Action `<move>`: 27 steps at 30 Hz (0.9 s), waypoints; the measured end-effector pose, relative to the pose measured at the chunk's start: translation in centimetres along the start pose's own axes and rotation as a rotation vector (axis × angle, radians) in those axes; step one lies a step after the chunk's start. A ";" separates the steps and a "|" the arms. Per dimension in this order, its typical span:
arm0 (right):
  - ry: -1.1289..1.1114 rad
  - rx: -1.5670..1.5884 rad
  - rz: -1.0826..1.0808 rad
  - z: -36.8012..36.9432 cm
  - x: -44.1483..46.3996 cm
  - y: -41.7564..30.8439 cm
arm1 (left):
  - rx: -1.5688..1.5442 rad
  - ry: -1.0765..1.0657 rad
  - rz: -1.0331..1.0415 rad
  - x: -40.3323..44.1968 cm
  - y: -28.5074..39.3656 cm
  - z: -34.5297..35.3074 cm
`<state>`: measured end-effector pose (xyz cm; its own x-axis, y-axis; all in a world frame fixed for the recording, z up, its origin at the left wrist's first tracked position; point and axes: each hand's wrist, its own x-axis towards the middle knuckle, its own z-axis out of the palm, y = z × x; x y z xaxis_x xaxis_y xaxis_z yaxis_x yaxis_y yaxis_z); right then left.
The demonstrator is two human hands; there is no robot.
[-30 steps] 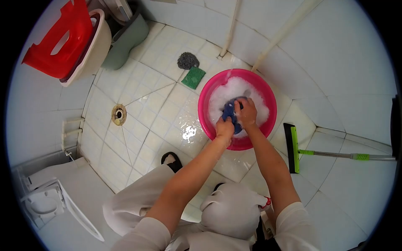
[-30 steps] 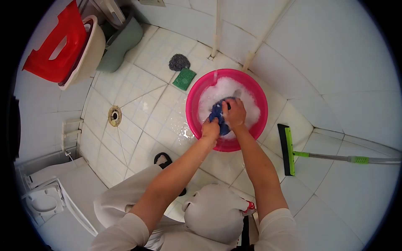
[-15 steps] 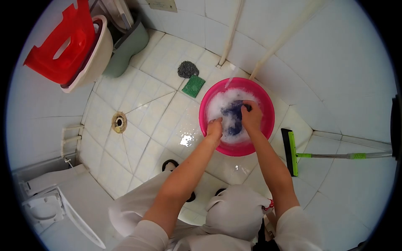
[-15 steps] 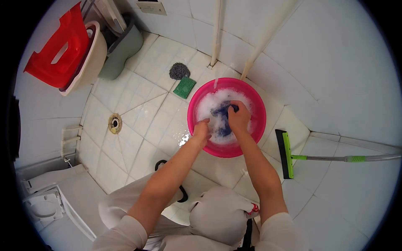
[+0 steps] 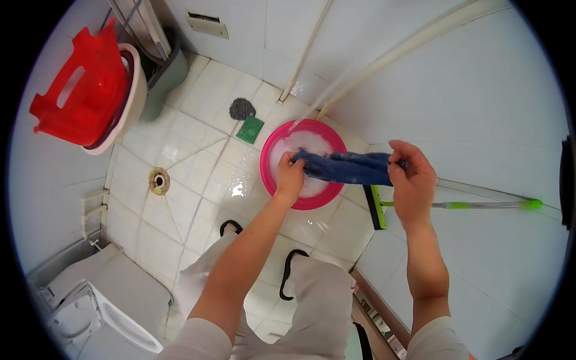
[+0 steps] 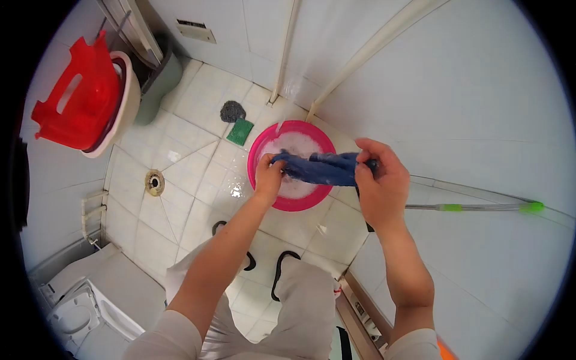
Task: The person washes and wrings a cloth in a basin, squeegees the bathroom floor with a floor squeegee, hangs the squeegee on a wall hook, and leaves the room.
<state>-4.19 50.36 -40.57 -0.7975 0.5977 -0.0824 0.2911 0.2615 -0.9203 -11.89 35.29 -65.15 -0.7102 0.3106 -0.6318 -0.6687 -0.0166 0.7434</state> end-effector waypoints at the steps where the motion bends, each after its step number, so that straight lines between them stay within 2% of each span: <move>1: -0.008 -0.011 0.012 -1.3 -0.3 -2.1 | 0.062 0.029 0.154 -1.0 1.7 0.0; 3: -0.062 -0.321 -0.062 -3.8 -0.8 -5.8 | 0.185 0.095 0.448 -4.0 5.4 0.3; 5: -0.102 -0.708 -0.080 -6.4 -0.7 -11.0 | 0.034 0.040 0.462 -7.5 9.7 1.0; 6: -0.172 -0.827 0.008 -8.5 -0.7 -11.8 | -0.011 -0.018 0.464 -10.7 14.1 1.4; 7: -0.326 -0.871 0.191 -10.5 -0.4 -12.2 | -0.051 -0.073 0.461 -14.1 17.9 1.8; 9: -0.636 -0.925 0.548 -14.2 0.1 -14.1 | 0.238 -0.066 0.581 -19.8 24.3 2.8; 11: -0.467 -0.532 0.419 -16.9 -2.1 -15.2 | 0.516 -0.073 0.737 -24.3 28.3 3.8; 12: -0.378 -0.339 0.350 -18.3 -3.2 -17.0 | 0.568 -0.082 0.677 -26.5 30.7 4.2; 15: -0.247 -0.081 0.201 -21.1 -6.6 -24.7 | 0.542 -0.215 0.538 -32.0 35.7 5.4; 18: -0.244 0.264 0.230 -22.7 -10.4 -36.6 | 0.624 -0.378 0.376 -38.6 40.4 6.3; 20: -0.287 0.165 0.119 -23.7 -12.2 -43.0 | 0.704 -0.437 0.336 -43.6 44.6 7.7; 22: -0.335 0.093 -0.009 -23.9 -12.1 -46.7 | 0.782 -0.417 0.698 -45.5 45.7 9.1; 25: -0.362 -0.010 -0.177 -24.5 -14.4 -50.5 | 0.811 -0.594 0.853 -50.6 48.5 12.3; 27: -0.319 -0.124 -0.250 -25.3 -16.1 -53.8 | 0.827 -0.858 0.567 -52.3 49.2 13.7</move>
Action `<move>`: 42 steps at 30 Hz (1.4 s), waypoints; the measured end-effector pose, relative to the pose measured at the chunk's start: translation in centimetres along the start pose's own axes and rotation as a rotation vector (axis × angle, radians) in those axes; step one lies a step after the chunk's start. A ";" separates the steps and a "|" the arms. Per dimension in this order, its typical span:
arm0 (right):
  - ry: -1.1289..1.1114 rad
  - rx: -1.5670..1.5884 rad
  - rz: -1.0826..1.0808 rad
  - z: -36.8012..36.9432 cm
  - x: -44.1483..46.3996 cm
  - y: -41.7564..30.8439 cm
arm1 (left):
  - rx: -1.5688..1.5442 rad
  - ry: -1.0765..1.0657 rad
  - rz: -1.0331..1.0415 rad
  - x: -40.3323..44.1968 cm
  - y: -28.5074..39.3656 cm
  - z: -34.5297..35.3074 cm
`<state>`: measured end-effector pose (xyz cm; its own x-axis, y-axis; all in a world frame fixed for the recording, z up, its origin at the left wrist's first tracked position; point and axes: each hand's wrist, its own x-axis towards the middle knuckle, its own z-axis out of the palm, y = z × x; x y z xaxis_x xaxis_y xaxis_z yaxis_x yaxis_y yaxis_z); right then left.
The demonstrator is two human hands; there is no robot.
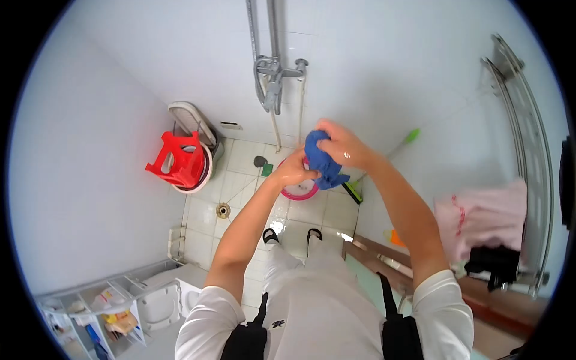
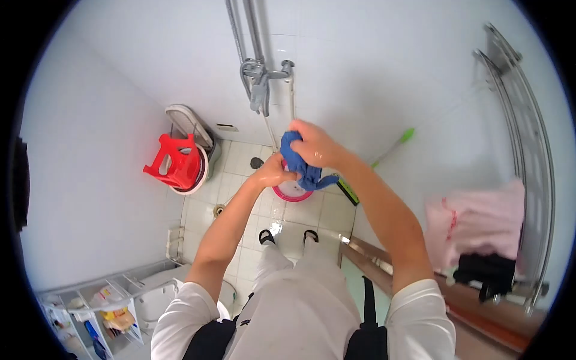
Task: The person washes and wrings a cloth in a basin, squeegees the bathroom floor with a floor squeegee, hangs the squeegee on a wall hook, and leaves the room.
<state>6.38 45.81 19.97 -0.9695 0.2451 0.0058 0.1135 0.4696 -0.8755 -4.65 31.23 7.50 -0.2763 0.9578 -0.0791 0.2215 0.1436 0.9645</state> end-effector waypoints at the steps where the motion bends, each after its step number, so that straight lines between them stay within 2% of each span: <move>1: 0.088 -0.050 0.008 -0.3 -0.9 -0.9 | -0.187 -0.081 -0.046 0.0 0.4 0.7; 3: 0.269 -0.168 0.016 -1.8 -2.1 -2.4 | -0.146 -0.112 -0.022 0.2 -1.1 1.5; 4: 0.292 -0.197 0.071 -2.5 -3.3 -3.4 | -0.136 -0.130 -0.020 -0.2 -2.1 2.2; 5: 0.313 -0.230 0.120 -3.4 -4.4 -4.6 | -0.215 -0.049 0.012 -0.5 -2.9 2.6; 9: 0.338 -0.474 0.188 -5.7 -7.6 -5.0 | -0.296 -0.038 -0.053 -1.7 0.5 -0.8; 13: 0.305 -0.338 0.342 -5.8 -9.8 -1.3 | 0.066 -0.073 0.090 -2.7 4.8 -5.3; 16: 0.234 -0.201 0.337 -3.5 -11.1 -0.5 | 0.314 0.045 0.201 -4.5 10.0 -7.7; 17: 0.140 -0.163 0.344 -2.6 -11.1 -0.4 | 0.274 0.066 0.210 -4.7 10.9 -8.2; 20: -0.090 -0.343 0.462 1.2 -10.6 -0.6 | 0.429 0.023 0.322 -4.9 14.2 -9.4; 23: -0.197 -0.707 0.448 6.4 -7.7 3.5 | 0.627 -0.045 0.442 -5.3 17.9 -8.9; 25: 0.034 -0.019 0.145 11.5 -5.9 9.3 | 0.717 -0.078 0.468 -5.0 18.5 -8.5; 28: -0.060 0.067 0.392 17.4 -2.4 13.2 | 0.900 -0.089 0.415 -5.1 17.8 -9.2; 31: 0.077 -0.053 0.445 18.8 -0.9 13.7 | 0.988 -0.057 0.300 -6.3 15.6 -11.9; 32: 0.129 0.043 0.393 18.8 -0.8 13.5 | 0.950 -0.015 0.274 -7.1 14.6 -12.9; 34: 0.225 0.235 0.287 18.3 -0.7 11.0 | 0.871 0.073 0.221 -8.9 12.4 -14.8; 38: 0.262 0.026 0.145 16.0 0.9 -1.3 | 0.542 0.107 0.149 -11.6 3.8 -17.5; 39: 0.245 -0.028 0.110 15.6 1.5 -4.3 | 0.521 0.046 -0.001 -12.4 3.2 -17.8; 42: 0.187 -0.147 0.012 15.1 3.3 -11.6 | 0.166 0.244 0.091 -12.9 -3.4 -17.1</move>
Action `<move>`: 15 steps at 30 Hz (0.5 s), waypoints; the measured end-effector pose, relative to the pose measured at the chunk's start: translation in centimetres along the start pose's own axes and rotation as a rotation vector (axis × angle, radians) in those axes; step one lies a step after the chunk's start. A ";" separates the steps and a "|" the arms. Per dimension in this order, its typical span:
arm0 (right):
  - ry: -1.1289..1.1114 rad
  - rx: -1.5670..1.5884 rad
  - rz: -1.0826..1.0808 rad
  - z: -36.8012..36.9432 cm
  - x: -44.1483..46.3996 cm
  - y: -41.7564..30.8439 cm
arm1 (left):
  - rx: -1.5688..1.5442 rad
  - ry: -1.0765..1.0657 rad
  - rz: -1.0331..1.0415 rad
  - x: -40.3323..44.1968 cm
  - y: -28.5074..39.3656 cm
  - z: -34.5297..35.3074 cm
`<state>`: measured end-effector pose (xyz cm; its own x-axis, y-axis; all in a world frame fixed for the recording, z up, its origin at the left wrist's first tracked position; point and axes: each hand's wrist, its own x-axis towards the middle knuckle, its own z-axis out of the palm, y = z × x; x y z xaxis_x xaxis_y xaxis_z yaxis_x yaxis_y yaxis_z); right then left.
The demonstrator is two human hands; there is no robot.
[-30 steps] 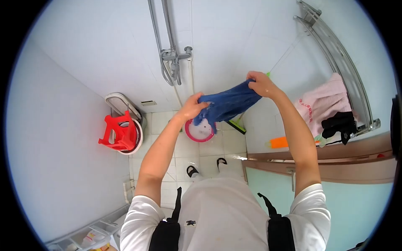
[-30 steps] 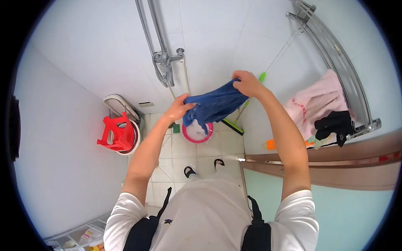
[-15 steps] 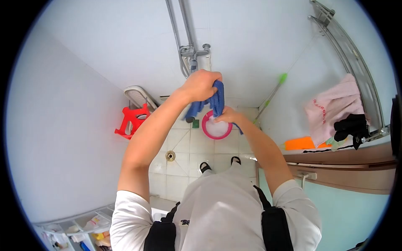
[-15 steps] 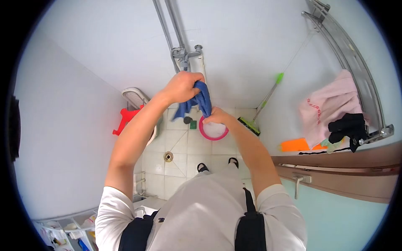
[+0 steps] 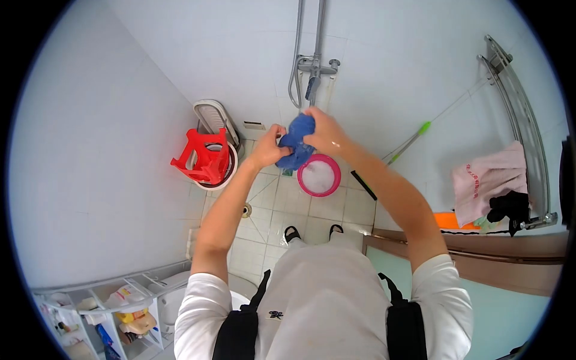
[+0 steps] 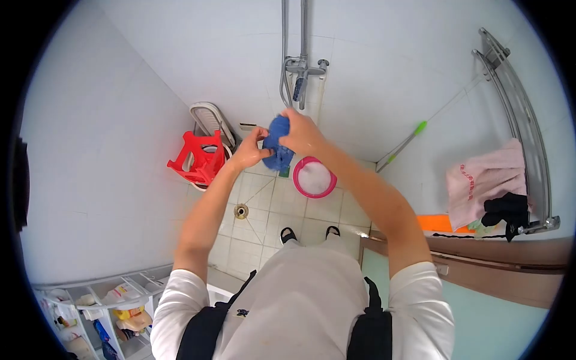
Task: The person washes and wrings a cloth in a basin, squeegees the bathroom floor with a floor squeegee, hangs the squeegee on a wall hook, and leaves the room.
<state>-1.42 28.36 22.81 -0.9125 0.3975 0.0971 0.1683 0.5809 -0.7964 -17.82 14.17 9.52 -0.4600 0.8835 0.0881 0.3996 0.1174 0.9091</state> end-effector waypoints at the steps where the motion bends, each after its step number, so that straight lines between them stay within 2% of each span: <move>1: -0.016 -0.030 -0.032 0.1 0.6 -1.5 | -0.146 0.006 0.008 -0.7 2.7 -0.1; 4: -0.145 -0.174 -0.169 1.3 2.9 -3.9 | -0.527 0.157 0.194 -1.1 8.0 1.3; 7: -0.180 -0.272 -0.223 0.6 3.9 -7.5 | -0.559 0.137 0.180 0.8 6.9 2.8; 11: -0.040 -0.389 -0.366 -1.6 5.8 -10.0 | -0.610 0.031 0.146 2.4 6.4 5.0; 13: -0.049 -0.428 -0.304 -3.0 6.6 -12.1 | -0.670 0.007 0.063 2.4 6.3 6.4; 15: -0.043 -0.452 -0.191 -4.5 7.1 -14.2 | -0.654 -0.115 0.008 3.0 4.6 6.8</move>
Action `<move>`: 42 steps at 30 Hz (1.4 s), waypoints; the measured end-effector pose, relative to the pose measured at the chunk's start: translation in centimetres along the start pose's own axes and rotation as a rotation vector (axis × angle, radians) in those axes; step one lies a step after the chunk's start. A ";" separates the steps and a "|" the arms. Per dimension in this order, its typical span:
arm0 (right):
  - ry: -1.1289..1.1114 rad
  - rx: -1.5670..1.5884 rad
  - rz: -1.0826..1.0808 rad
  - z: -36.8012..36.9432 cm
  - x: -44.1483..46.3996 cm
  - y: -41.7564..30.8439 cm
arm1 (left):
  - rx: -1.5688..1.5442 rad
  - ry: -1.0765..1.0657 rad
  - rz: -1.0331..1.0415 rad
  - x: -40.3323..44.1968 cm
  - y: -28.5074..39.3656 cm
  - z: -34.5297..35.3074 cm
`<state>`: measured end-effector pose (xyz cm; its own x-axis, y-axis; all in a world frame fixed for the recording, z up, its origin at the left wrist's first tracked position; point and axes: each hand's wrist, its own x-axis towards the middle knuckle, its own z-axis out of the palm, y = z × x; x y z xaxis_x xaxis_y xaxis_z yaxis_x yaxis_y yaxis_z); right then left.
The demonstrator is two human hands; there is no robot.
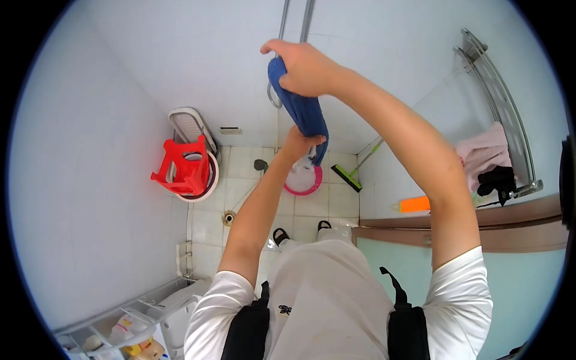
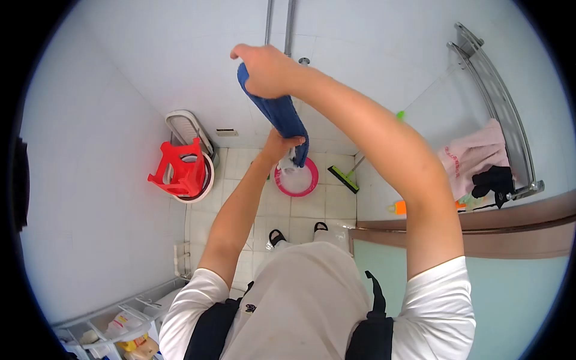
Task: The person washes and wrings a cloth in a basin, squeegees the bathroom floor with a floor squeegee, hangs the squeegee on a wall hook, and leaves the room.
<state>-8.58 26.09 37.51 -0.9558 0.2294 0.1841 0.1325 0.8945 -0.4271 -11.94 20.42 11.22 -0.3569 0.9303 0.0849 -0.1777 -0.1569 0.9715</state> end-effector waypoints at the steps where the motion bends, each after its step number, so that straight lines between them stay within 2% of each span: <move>1: 0.044 0.007 0.016 -0.2 0.4 0.4 | 0.006 -0.050 -0.047 0.2 -0.8 -0.3; 5: 0.257 0.053 0.052 0.0 2.4 2.7 | -0.330 -0.055 -0.270 -0.2 -2.1 -1.1; 8: 0.425 0.121 0.019 1.5 3.4 5.0 | -0.790 -0.082 -0.454 0.3 -3.9 -2.6; 11: 0.520 0.073 -0.076 5.0 3.1 8.7 | -1.055 0.059 -0.514 -0.9 -2.3 -3.4; 14: 0.379 0.051 -0.130 10.9 -0.3 10.0 | -1.334 0.036 -0.233 -1.6 -3.4 -4.3; 15: 0.333 -0.005 -0.147 14.3 -1.9 11.3 | -1.379 0.135 -0.220 -1.6 -3.2 -4.4; 17: 0.200 -0.024 -0.314 20.0 -6.2 12.9 | -1.470 0.337 -0.173 -0.7 -2.7 -4.8; 19: 0.129 0.033 -0.351 22.6 -10.1 12.3 | -1.242 0.382 -0.248 -0.7 -8.4 -6.5; 21: 0.170 0.241 -0.188 24.1 -11.7 12.6 | -1.062 0.482 -0.277 -1.6 -13.5 -7.4; 22: 0.183 0.350 -0.089 25.1 -11.8 13.2 | -1.143 0.540 -0.266 -2.8 -13.3 -7.2; 24: 0.199 1.162 0.609 30.0 -9.7 16.9 | -1.291 0.644 -0.227 -3.7 -12.1 -7.1; 25: 0.178 1.530 1.017 32.6 -9.7 18.5 | -1.377 0.589 -0.152 -4.3 -13.8 -6.8; 26: 0.048 1.858 1.253 35.5 -8.2 20.1 | -1.446 0.530 -0.069 -4.4 -15.7 -7.3; 27: -0.069 1.918 1.243 38.8 -7.0 21.6 | -1.509 0.473 0.009 -4.5 -17.8 -7.7; 28: -0.187 1.968 1.245 41.7 -6.9 22.3 | -1.530 0.544 0.044 -4.8 -17.0 -6.8; 31: -0.438 1.986 1.107 50.1 -4.2 23.9 | -1.572 0.608 0.082 -6.0 -20.4 -6.6; 33: -0.544 1.938 0.973 54.1 -2.6 24.0 | -1.333 0.868 -0.164 -7.2 -22.7 -8.2; 34: -0.681 1.849 1.135 54.4 -2.3 24.0 | -1.197 0.948 -0.313 -8.1 -23.6 -8.9; 36: -0.663 1.595 1.018 56.7 -1.3 23.6 | -0.884 1.036 -0.533 -8.7 -23.7 -10.6; 38: -0.613 1.361 0.895 59.5 -0.6 23.4 | -0.561 1.081 -0.478 -9.3 -26.8 -11.7; 40: -0.596 1.310 0.881 60.1 -0.7 22.3 | -0.167 1.116 -0.440 -9.6 -28.6 -12.6; 41: -0.586 1.282 0.867 60.6 -0.5 21.8 | 0.036 1.162 -0.558 -9.6 -29.5 -12.9; 42: -0.598 1.105 0.810 62.0 -0.6 22.2 | 0.237 1.201 -0.682 -9.2 -28.7 -12.9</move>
<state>-21.36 22.03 -26.95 -0.7216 0.0766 -0.6881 0.6663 -0.1930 -0.7203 -15.38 12.04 -20.31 -0.8423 -0.0678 -0.5347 -0.5179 0.3759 0.7684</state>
